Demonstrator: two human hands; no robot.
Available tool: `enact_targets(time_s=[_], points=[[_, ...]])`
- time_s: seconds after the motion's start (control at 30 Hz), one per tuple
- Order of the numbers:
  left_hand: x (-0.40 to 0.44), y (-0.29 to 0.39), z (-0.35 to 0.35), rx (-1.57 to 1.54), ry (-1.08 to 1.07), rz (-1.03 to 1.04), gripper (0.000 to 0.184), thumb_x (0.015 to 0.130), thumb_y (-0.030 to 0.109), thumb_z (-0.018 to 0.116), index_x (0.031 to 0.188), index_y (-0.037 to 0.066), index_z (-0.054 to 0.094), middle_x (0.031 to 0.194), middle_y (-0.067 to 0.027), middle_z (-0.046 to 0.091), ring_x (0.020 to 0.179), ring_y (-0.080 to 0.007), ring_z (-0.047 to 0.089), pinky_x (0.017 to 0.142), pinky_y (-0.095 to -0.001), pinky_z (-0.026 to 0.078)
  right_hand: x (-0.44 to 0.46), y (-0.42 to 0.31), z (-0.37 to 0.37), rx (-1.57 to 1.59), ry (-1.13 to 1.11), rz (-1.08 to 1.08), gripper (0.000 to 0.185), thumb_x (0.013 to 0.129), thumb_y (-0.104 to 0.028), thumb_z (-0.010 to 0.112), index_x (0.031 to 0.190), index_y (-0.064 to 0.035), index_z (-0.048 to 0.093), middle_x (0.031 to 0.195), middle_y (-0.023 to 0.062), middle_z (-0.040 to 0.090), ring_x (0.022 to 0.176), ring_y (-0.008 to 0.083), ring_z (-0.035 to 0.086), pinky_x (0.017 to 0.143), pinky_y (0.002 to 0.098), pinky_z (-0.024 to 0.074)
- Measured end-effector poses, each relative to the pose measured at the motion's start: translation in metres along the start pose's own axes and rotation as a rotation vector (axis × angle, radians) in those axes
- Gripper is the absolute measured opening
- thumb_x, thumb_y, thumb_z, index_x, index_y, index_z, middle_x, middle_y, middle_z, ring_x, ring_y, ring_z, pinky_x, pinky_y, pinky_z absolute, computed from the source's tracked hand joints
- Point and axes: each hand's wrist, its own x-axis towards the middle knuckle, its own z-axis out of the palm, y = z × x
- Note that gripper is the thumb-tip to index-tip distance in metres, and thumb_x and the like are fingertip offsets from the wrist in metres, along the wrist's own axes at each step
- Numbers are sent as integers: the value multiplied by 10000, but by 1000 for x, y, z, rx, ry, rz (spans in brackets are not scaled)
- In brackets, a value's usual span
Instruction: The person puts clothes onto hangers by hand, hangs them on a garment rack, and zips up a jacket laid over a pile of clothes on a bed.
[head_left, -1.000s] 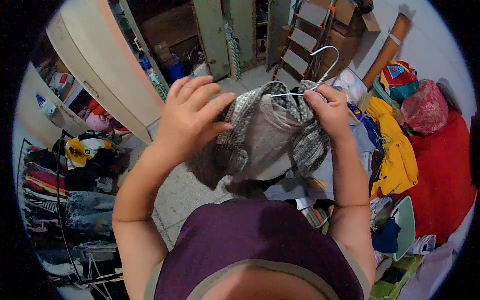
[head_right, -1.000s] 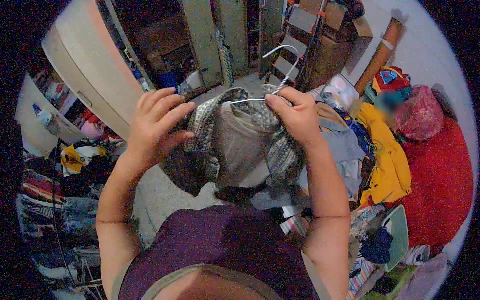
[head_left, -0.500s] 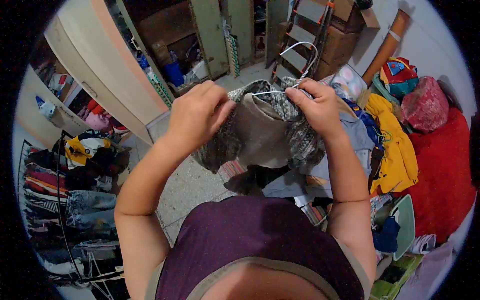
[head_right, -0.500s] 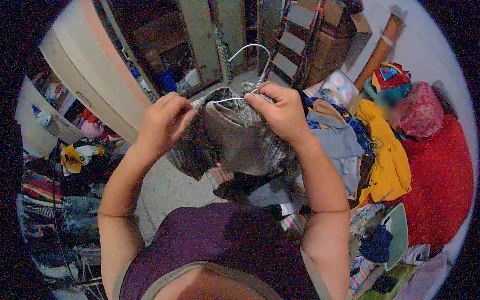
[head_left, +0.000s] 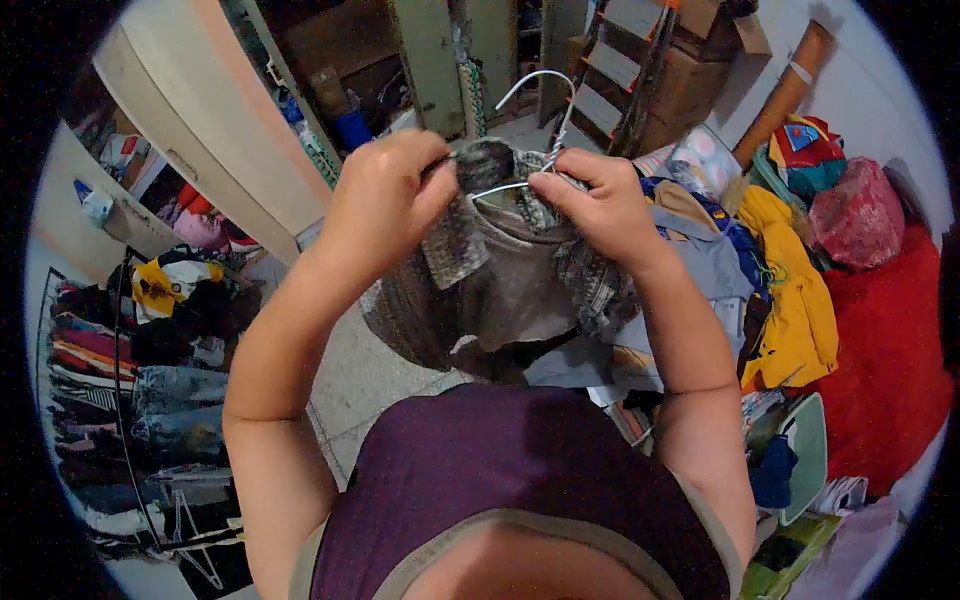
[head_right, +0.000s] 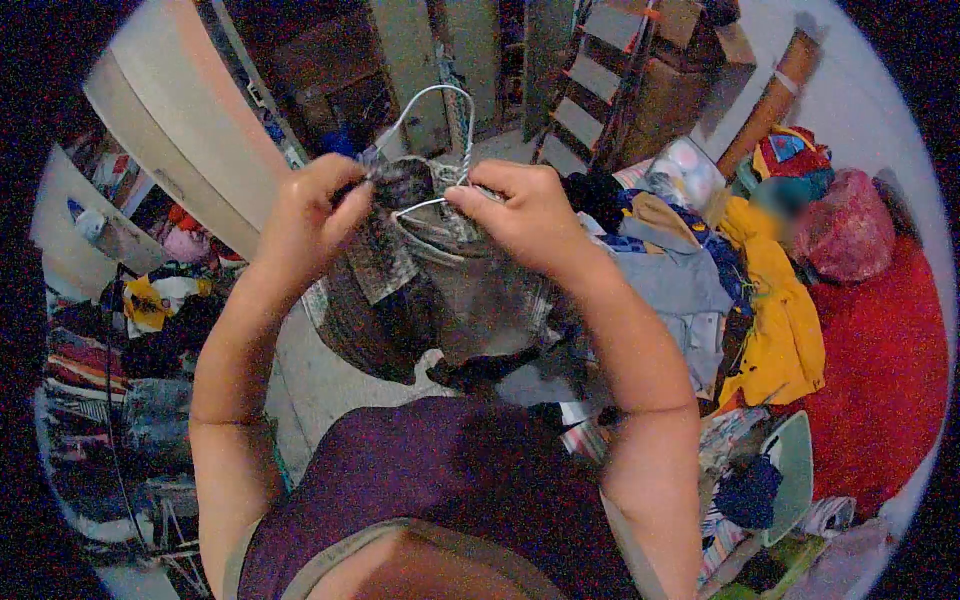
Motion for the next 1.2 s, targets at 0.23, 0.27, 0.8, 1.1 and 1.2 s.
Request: enact_targets(time_s=[0.23,0.27,0.8,1.1,1.2], points=[[-1,1,13,-18,-107,97,202,798,181,586,877,-2,561,757,-168,570,700,-312,569,608,-346,439,7,0,5,90,43,-20,164,779,-128,608,776,34,587,644,43,543,633,87,501,576,232,406],[-2,2,14,-9,-225,18,212,800,193,588,889,3,559,766,-165,571,696,-310,565,606,-346,437,6,1,5,91,28,-24,180,772,-152,614,782,26,590,659,69,553,631,118,516,579,255,413],[-18,-15,-4,303,-80,54,105,771,96,541,866,53,532,753,-134,545,696,-333,563,575,-405,451,8,83,-30,-316,250,-116,137,794,-103,598,856,16,571,775,117,588,677,178,560,628,273,440],[2,-24,-26,619,-59,87,152,740,42,497,889,68,502,717,-128,516,670,-329,562,548,-407,454,11,63,-17,-585,340,-493,140,713,10,580,840,-28,535,674,133,472,623,308,510,536,364,424],[4,-22,-39,667,-4,43,194,740,36,496,928,79,517,743,-136,530,677,-330,561,566,-410,452,1,65,10,-499,276,-579,189,632,36,575,802,-36,534,652,123,465,596,301,508,512,370,422]])
